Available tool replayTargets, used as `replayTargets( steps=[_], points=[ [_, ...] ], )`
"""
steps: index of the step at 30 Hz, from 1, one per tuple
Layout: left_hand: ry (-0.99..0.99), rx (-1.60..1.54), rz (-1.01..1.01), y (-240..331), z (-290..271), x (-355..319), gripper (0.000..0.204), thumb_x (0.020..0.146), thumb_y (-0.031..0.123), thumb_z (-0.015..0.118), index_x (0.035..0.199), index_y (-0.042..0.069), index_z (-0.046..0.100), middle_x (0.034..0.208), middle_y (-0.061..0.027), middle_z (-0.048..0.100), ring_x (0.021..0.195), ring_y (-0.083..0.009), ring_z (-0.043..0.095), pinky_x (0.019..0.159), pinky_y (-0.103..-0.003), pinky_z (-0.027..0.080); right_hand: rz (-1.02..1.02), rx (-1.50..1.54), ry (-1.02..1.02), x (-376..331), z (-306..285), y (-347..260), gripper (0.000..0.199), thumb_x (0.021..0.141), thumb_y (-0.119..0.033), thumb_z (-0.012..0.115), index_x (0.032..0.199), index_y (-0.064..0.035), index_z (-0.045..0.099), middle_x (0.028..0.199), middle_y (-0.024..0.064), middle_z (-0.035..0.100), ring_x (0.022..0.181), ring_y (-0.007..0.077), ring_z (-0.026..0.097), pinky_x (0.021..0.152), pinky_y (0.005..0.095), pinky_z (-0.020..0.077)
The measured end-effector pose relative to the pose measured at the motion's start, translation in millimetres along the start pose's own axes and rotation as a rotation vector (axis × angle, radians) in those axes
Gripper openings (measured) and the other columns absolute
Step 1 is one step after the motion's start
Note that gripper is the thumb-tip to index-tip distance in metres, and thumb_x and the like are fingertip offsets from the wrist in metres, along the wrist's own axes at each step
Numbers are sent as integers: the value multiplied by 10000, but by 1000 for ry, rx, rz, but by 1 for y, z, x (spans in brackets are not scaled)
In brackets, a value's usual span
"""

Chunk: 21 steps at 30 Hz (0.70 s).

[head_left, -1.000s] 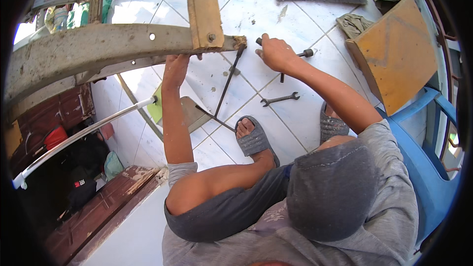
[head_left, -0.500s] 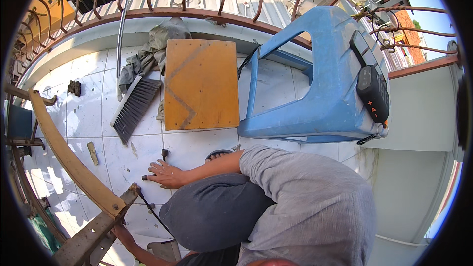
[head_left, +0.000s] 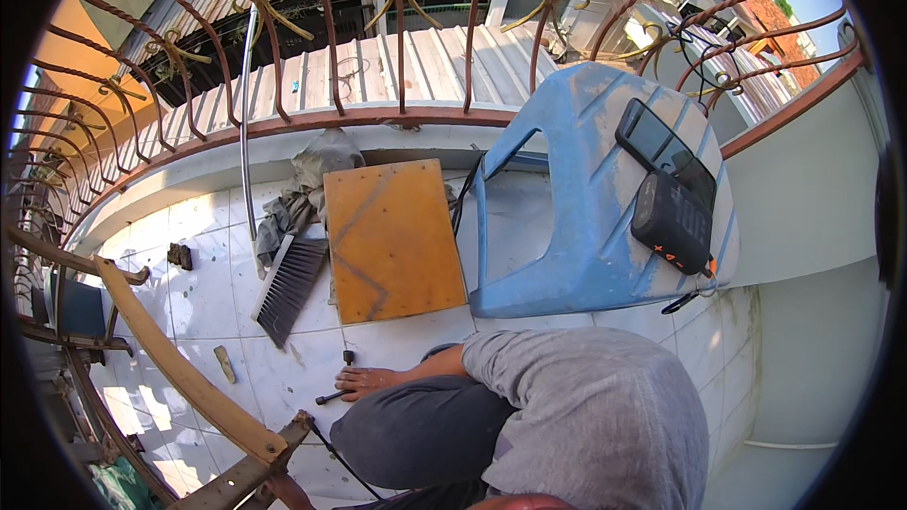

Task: The person assembles a metal frame by inserting bolts and tightening them with a T-handle wrench. They work on multiple joints of the frame, occasionally repositioning the structure to access different connection points.

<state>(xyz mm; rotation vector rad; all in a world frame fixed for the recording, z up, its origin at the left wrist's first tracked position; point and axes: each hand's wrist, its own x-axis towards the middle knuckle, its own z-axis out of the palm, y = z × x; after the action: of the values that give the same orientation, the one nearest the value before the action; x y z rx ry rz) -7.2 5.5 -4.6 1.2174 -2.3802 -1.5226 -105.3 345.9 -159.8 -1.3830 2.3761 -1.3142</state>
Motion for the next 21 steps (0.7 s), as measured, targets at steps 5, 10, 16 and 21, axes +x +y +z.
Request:
replayTargets(
  steps=[5, 10, 16, 21],
  points=[
    [-14, 71, -13, 18, 12, -8, 319, 978, 246, 535, 1193, 15, 581, 1032, -48, 574, 854, -148, 498, 753, -309, 411, 2, -208, -46, 6, -5, -8, 322, 908, -213, 518, 1193, -67, 558, 1213, 192, 560, 1163, 330, 534, 1057, 473, 367],
    [-73, 94, -23, 15, 12, -16, 313, 978, 243, 534, 1189, 17, 582, 1026, -46, 576, 848, -147, 499, 747, -309, 411, 300, -362, -233, 22, -3, 0, 264, 895, -193, 523, 1116, -70, 597, 923, 111, 652, 984, 282, 609, 919, 418, 420],
    [-208, 10, 65, -4, -50, -6, 268, 1020, 216, 516, 1129, 4, 638, 1034, -53, 639, 895, -148, 554, 784, -328, 462, 517, 472, -381, 82, -73, -44, 317, 979, -296, 528, 1104, -23, 631, 929, 250, 679, 920, 431, 648, 813, 515, 485],
    [-138, -17, 192, 2, -35, 1, 243, 955, 127, 665, 1173, 20, 647, 1121, -40, 675, 1038, -144, 591, 929, -328, 467, 721, 1058, -706, 124, -112, -72, 751, 1005, -615, 288, 1095, 11, 693, 596, -29, 385, 501, 98, 294, 472, 277, 292]
  ],
)
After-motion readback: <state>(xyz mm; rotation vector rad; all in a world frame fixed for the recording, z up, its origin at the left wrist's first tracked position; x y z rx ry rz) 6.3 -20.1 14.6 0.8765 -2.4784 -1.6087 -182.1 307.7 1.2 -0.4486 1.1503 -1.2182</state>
